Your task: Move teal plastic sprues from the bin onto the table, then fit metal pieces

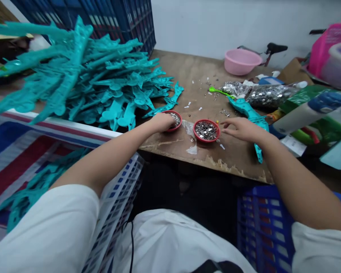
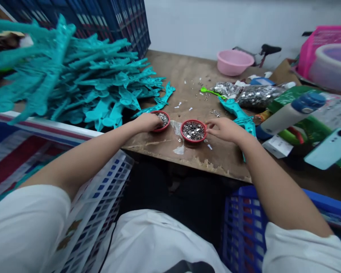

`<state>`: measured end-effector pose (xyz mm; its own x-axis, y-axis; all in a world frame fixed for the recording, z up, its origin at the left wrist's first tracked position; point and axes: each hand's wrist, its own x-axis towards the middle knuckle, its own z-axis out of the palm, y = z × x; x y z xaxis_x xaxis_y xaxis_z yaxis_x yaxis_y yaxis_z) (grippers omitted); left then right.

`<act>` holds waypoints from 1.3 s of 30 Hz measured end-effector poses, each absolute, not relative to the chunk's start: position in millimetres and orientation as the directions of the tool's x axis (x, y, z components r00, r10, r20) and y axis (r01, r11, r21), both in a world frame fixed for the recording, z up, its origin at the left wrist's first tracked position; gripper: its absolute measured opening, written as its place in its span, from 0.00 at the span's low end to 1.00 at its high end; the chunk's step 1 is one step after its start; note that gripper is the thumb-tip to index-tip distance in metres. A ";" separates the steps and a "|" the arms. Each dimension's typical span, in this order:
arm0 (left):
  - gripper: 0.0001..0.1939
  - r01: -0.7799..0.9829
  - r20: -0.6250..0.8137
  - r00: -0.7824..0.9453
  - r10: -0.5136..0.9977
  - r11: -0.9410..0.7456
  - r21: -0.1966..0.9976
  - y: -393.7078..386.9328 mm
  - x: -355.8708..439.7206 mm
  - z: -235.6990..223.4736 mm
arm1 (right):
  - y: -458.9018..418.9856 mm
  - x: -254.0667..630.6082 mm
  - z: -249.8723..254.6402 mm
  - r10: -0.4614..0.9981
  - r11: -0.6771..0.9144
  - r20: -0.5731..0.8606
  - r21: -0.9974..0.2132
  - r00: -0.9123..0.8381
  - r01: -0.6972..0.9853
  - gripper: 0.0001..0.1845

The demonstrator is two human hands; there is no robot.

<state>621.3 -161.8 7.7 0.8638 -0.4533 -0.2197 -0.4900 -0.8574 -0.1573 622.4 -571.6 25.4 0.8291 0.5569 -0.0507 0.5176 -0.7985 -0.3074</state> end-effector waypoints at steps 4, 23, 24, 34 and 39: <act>0.18 -0.465 -0.143 0.885 -0.443 -0.861 -0.208 -165.6 609.3 10.7 | -579.5 620.8 35.3 0.475 -0.832 -0.020 -0.336 0.879 0.442 0.27; 0.31 -0.634 -0.012 0.773 -0.634 -0.773 0.007 -159.8 635.1 -21.2 | -594.6 640.2 21.6 0.302 -0.858 -0.138 -0.470 0.943 0.205 0.26; 0.33 -0.637 -0.005 0.771 -0.637 -0.771 0.012 -160.3 634.3 -18.9 | -594.7 641.0 19.4 0.302 -0.851 -0.139 -0.485 0.943 0.201 0.26; 0.35 -0.614 0.048 0.789 -0.613 -0.789 0.023 -156.1 643.9 -15.0 | -609.3 645.9 1.8 0.306 -0.803 -0.131 -0.567 0.943 0.182 0.25; 0.34 -0.612 -0.022 0.790 -0.612 -0.790 0.021 -152.6 651.7 -23.4 | -626.8 647.4 -6.8 0.254 -0.773 -0.068 -0.614 0.965 0.160 0.29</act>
